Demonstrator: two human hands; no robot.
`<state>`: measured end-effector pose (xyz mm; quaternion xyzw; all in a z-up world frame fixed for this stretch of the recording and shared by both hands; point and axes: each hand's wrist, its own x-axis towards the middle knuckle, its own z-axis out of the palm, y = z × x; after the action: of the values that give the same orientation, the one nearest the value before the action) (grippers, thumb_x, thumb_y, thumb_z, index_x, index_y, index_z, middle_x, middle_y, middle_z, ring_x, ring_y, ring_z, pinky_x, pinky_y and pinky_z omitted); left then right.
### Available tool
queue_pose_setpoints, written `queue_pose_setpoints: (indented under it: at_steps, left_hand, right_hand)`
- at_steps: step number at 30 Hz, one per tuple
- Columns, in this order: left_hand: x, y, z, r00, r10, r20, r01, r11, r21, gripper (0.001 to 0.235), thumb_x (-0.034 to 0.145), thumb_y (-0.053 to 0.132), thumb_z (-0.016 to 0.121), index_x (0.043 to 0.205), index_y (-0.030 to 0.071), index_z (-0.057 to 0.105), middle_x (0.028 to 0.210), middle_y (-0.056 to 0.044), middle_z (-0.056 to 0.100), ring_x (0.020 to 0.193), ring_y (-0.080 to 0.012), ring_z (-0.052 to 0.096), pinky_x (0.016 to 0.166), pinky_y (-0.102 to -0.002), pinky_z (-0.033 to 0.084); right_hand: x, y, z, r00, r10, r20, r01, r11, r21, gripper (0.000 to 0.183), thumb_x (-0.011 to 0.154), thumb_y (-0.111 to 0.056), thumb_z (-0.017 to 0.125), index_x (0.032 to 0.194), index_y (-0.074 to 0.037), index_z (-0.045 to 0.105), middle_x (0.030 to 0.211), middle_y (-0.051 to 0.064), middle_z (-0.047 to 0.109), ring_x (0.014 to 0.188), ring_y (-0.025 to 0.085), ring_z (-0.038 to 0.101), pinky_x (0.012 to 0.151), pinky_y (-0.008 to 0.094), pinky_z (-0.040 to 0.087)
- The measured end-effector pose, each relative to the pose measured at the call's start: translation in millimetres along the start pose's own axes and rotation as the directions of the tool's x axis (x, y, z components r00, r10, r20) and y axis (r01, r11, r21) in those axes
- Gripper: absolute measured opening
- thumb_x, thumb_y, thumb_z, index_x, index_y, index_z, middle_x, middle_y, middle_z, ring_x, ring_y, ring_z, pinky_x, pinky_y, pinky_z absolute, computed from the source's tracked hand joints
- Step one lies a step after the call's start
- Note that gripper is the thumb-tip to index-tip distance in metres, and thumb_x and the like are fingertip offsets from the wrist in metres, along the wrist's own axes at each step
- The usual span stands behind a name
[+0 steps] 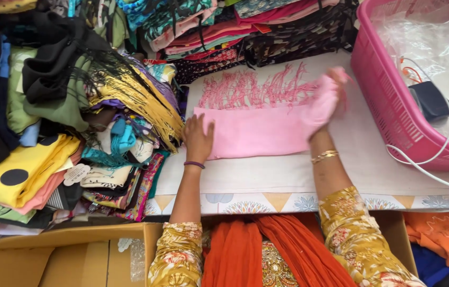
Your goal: Folding various colorful scarves and placing them in a stack.
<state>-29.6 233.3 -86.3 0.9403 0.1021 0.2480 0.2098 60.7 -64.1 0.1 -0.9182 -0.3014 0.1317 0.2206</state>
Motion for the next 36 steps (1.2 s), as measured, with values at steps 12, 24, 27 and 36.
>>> queue_pose_setpoints:
  at_steps: [12, 24, 27, 36]
  left_hand:
    - [12, -1, -10, 0.882, -0.244, 0.403, 0.445, 0.151, -0.883, 0.085, 0.084, 0.023, 0.079, 0.156, 0.017, 0.034, 0.148, -0.014, 0.048, 0.131, -0.0267, 0.055, 0.108, -0.039, 0.05]
    - [5, 48, -40, 0.955, 0.016, 0.296, 0.136, 0.862, -0.488, 0.054, 0.081, 0.005, 0.074, 0.135, 0.011, 0.071, 0.083, -0.005, 0.064, 0.072, -0.0174, 0.058, 0.067, -0.034, 0.053]
    - [32, 52, -59, 0.935, -0.097, 0.34, 0.246, 0.87, -0.428, 0.06, 0.085, 0.009, 0.073, 0.144, 0.014, 0.066, 0.086, -0.014, 0.062, 0.071, -0.0201, 0.055, 0.064, -0.036, 0.052]
    - [11, 17, -6, 0.972, -0.016, 0.236, 0.084, 0.957, -0.278, 0.03, 0.089, 0.018, 0.078, 0.114, 0.002, 0.075, 0.102, -0.02, 0.074, 0.089, -0.031, 0.071, 0.085, -0.042, 0.057]
  right_hand:
    - [-13, -83, 7, 0.976, -0.211, -0.057, 0.216, 0.972, 0.093, 0.058, 0.096, -0.01, 0.058, 0.152, -0.022, 0.048, 0.151, 0.007, 0.053, 0.129, 0.026, 0.056, 0.116, 0.044, 0.039]
    - [-6, 35, 10, 0.91, 0.305, -0.281, -0.047, 0.749, 0.661, 0.045, 0.095, -0.029, 0.071, 0.136, -0.012, 0.066, 0.119, 0.015, 0.069, 0.094, 0.021, 0.064, 0.085, 0.037, 0.058]
    - [-16, 18, 0, 0.927, 0.228, -0.297, -0.044, 0.854, 0.519, 0.054, 0.091, -0.032, 0.074, 0.141, -0.015, 0.063, 0.122, 0.009, 0.069, 0.094, 0.022, 0.066, 0.087, 0.035, 0.057]
    - [-25, 9, -11, 0.973, 0.025, -0.23, 0.031, 0.97, 0.239, 0.069, 0.075, -0.026, 0.088, 0.138, -0.014, 0.063, 0.116, 0.011, 0.067, 0.1, 0.023, 0.062, 0.088, 0.036, 0.052]
